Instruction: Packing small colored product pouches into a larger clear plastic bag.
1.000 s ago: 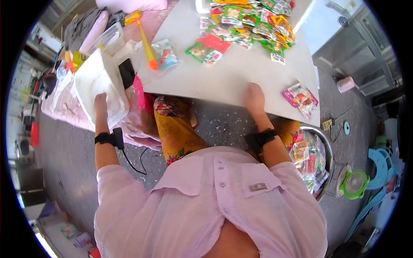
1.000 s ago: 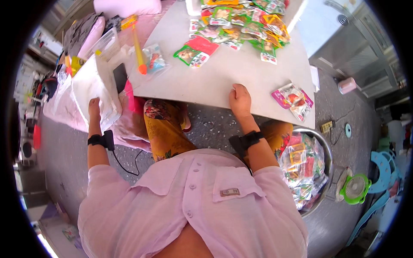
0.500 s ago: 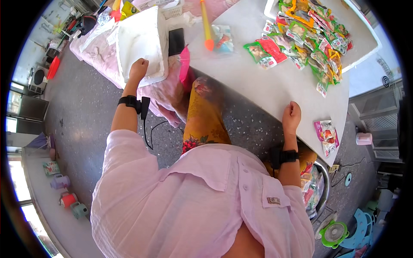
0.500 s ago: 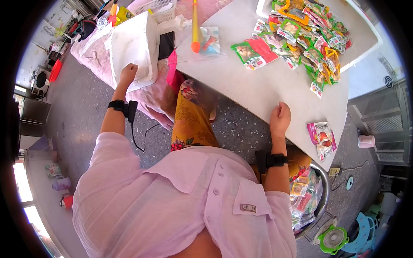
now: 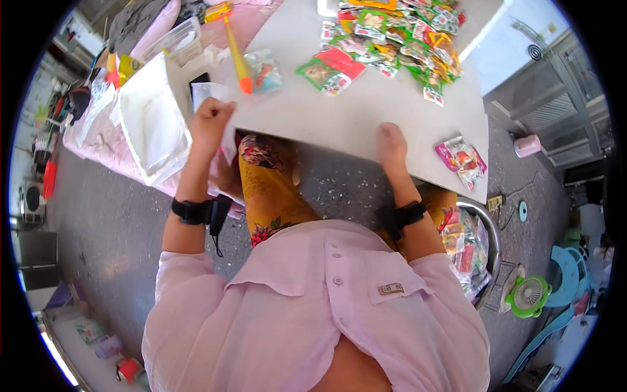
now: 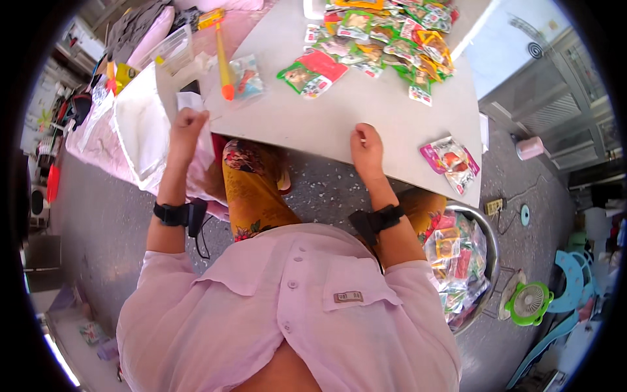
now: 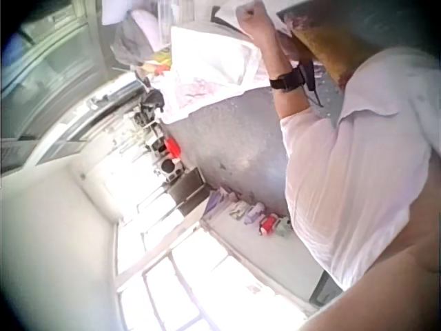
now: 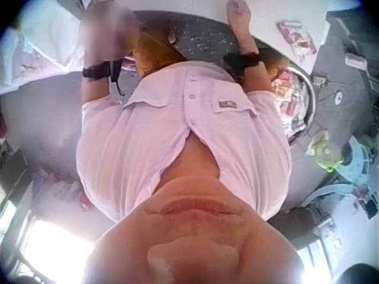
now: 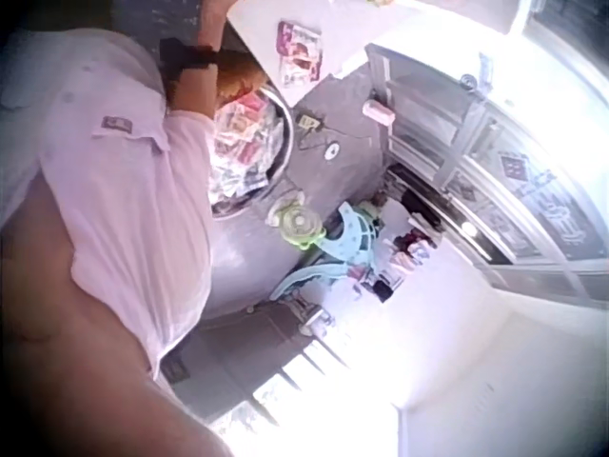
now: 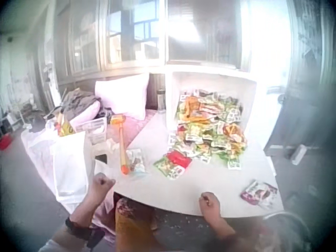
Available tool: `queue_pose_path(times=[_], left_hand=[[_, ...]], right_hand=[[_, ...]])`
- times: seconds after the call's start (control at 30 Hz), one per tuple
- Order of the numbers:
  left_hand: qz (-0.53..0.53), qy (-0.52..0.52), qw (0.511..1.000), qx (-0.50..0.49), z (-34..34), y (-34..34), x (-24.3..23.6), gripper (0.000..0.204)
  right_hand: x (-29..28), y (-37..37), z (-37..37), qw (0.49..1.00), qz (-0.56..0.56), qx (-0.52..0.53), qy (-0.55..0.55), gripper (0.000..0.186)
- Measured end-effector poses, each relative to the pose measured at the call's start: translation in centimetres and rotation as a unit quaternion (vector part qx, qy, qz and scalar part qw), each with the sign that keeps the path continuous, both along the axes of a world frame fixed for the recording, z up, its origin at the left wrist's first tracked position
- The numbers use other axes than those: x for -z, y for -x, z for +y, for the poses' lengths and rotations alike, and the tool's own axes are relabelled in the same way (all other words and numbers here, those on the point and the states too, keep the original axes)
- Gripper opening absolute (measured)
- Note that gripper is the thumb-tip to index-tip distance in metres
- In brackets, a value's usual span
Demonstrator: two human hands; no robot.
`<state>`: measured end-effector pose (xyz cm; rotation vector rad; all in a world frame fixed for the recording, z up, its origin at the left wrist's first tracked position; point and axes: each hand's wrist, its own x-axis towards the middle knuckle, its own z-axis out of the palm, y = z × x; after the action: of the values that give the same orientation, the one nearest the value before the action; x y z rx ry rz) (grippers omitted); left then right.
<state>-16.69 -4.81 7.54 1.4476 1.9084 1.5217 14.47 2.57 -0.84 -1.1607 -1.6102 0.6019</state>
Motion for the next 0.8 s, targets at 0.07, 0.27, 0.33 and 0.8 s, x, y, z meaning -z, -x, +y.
queue_pose_path(times=[0.07,0.27,0.33,0.8], left_hand=[[-0.011,-0.002,0.998,0.055,2.0,-3.2,1.2,0.025],[-0.143,0.063,0.974,0.167,6.7,-12.5,3.9,0.021],[-0.183,0.043,0.966,0.178,7.7,-14.3,5.1,0.02],[-0.008,0.121,0.976,0.181,4.6,-13.7,4.8,0.012]], right_hand=[[-1.2,1.3,-0.5,0.995,0.006,-0.09,0.029,0.018],[-3.3,5.3,-1.7,0.919,0.17,-0.211,0.287,0.029],[-3.1,5.4,-1.1,0.944,0.049,-0.228,0.232,0.032],[-2.4,3.7,1.5,0.839,0.208,-0.234,0.444,0.029]])
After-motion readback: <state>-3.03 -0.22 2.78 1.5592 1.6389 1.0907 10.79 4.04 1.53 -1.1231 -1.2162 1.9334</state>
